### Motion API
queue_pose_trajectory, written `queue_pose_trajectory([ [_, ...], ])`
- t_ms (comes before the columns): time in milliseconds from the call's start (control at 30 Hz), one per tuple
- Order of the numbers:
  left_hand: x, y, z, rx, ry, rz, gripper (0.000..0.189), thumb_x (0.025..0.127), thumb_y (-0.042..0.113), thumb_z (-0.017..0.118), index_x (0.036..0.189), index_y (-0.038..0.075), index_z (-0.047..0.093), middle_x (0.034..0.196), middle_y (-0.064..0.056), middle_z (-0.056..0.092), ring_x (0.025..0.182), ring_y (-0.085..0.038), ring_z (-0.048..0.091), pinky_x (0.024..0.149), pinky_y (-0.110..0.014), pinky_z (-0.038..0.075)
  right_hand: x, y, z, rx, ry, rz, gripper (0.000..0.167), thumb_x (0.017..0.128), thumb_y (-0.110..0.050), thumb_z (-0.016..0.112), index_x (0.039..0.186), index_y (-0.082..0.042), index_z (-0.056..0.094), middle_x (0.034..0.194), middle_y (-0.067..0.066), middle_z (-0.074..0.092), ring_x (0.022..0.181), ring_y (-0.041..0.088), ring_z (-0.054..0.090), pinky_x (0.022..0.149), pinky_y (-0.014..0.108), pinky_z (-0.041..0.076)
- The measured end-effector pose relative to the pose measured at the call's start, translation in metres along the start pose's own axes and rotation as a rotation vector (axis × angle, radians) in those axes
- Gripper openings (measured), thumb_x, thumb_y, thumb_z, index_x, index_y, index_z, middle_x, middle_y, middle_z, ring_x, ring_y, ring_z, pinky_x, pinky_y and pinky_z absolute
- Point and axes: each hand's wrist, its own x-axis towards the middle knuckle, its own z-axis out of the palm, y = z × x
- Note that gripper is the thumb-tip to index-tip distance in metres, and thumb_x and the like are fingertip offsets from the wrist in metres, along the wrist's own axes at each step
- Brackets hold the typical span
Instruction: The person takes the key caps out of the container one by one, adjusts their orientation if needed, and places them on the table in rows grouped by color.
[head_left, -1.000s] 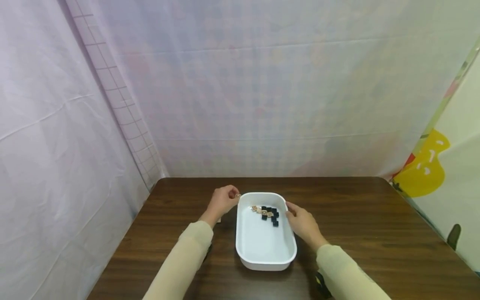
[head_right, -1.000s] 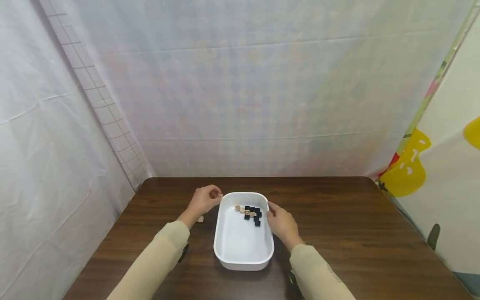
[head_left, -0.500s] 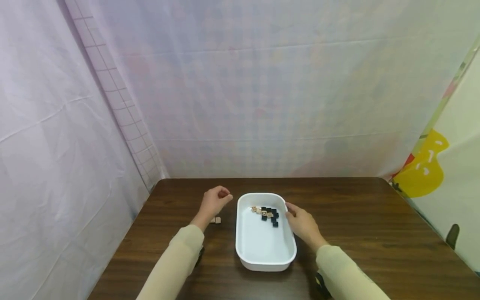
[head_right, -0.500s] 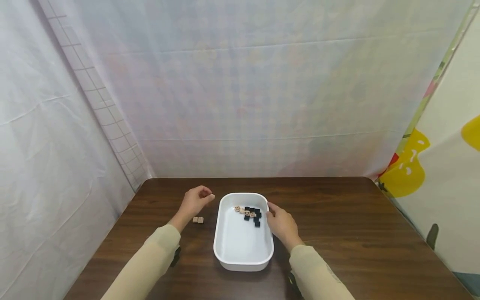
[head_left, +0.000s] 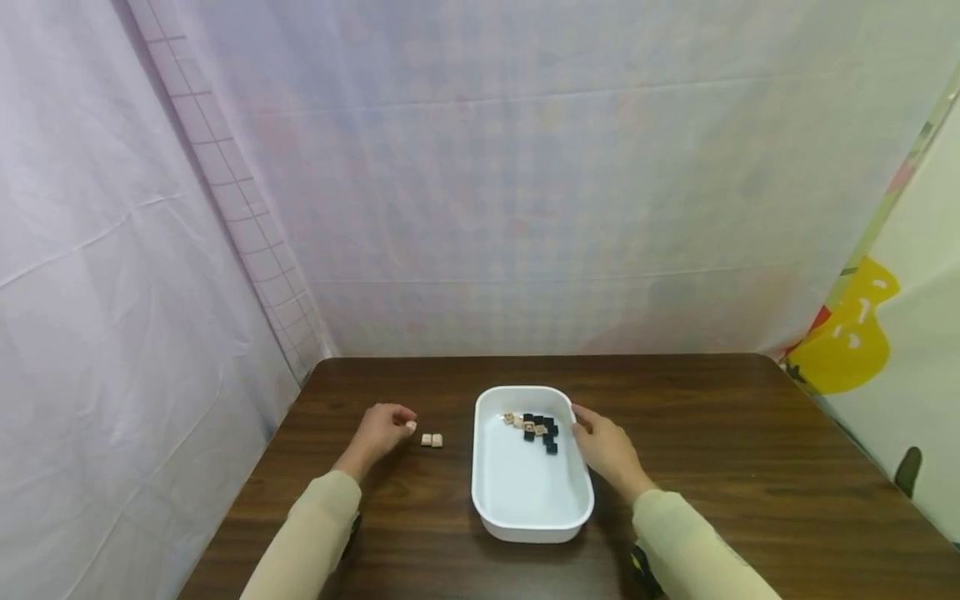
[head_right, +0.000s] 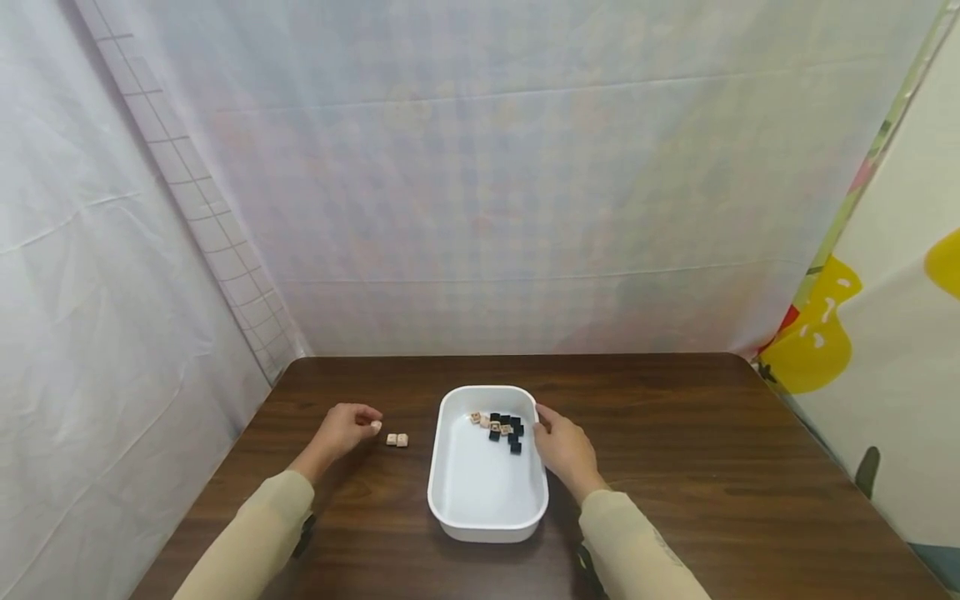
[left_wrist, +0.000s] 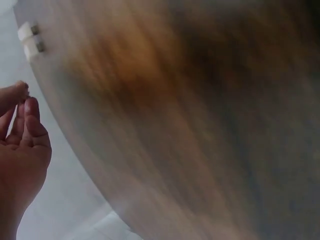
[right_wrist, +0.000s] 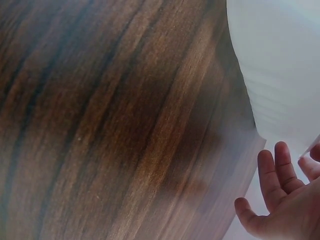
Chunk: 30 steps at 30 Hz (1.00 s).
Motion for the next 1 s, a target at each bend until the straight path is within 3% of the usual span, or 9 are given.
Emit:
queue_pose_trajectory([
  [167,-0.005,-0.008,0.002,0.002,-0.028,-0.024,0.012,0.084,0.005,0.076,0.096,0.002,0.074,0.090,-0.005,0.072,0.088,-0.023,0.066,0.083,-0.043,0.051,0.000,0.000,0.000,0.007,-0.006,0.011,0.047,0.103,-0.022,0.046,0.147,-0.005,0.046,0.135,0.024,0.057,0.121,0.043,0.055,0.100,0.061,0.040],
  [267,-0.005,-0.011,0.005,0.021,-0.044,0.010,0.011,0.083,0.006,0.078,0.093,0.004,0.073,0.089,-0.003,0.071,0.087,-0.021,0.066,0.083,-0.042,0.051,0.001,0.001,0.001,0.012,-0.012,0.022,0.048,0.103,-0.023,0.046,0.148,-0.006,0.045,0.137,0.024,0.055,0.124,0.044,0.053,0.101,0.062,0.039],
  [467,-0.006,-0.017,0.008,0.159,-0.063,0.082,0.018,0.080,0.004,0.079,0.097,0.003,0.073,0.092,-0.005,0.071,0.088,-0.024,0.066,0.083,-0.042,0.052,0.001,0.002,0.002,0.015,-0.011,0.018,0.048,0.103,-0.023,0.046,0.148,-0.006,0.046,0.136,0.024,0.056,0.123,0.043,0.054,0.100,0.062,0.039],
  [667,-0.007,-0.017,0.005,0.287,-0.069,0.084,0.023,0.078,0.011,0.081,0.099,0.004,0.075,0.096,-0.008,0.067,0.095,-0.031,0.063,0.088,-0.047,0.049,0.000,0.001,0.001,0.014,-0.009,0.007,0.047,0.103,-0.021,0.046,0.147,-0.005,0.046,0.133,0.024,0.058,0.118,0.041,0.057,0.097,0.061,0.042],
  [900,-0.008,-0.015,0.007,0.269,-0.071,0.072,0.017,0.079,0.019,0.082,0.090,0.009,0.075,0.091,-0.003,0.065,0.090,-0.026,0.062,0.084,-0.046,0.049,-0.001,0.001,0.000,0.016,-0.018,0.019,0.047,0.103,-0.022,0.046,0.148,-0.005,0.046,0.136,0.024,0.056,0.120,0.042,0.056,0.098,0.063,0.041],
  [1000,-0.008,-0.015,0.008,0.251,-0.085,0.065,0.023,0.078,0.022,0.084,0.094,0.008,0.074,0.092,-0.003,0.066,0.090,-0.025,0.062,0.084,-0.045,0.049,-0.001,0.000,0.001,0.017,-0.016,0.021,0.047,0.103,-0.022,0.046,0.147,-0.006,0.046,0.135,0.023,0.057,0.119,0.041,0.056,0.098,0.062,0.041],
])
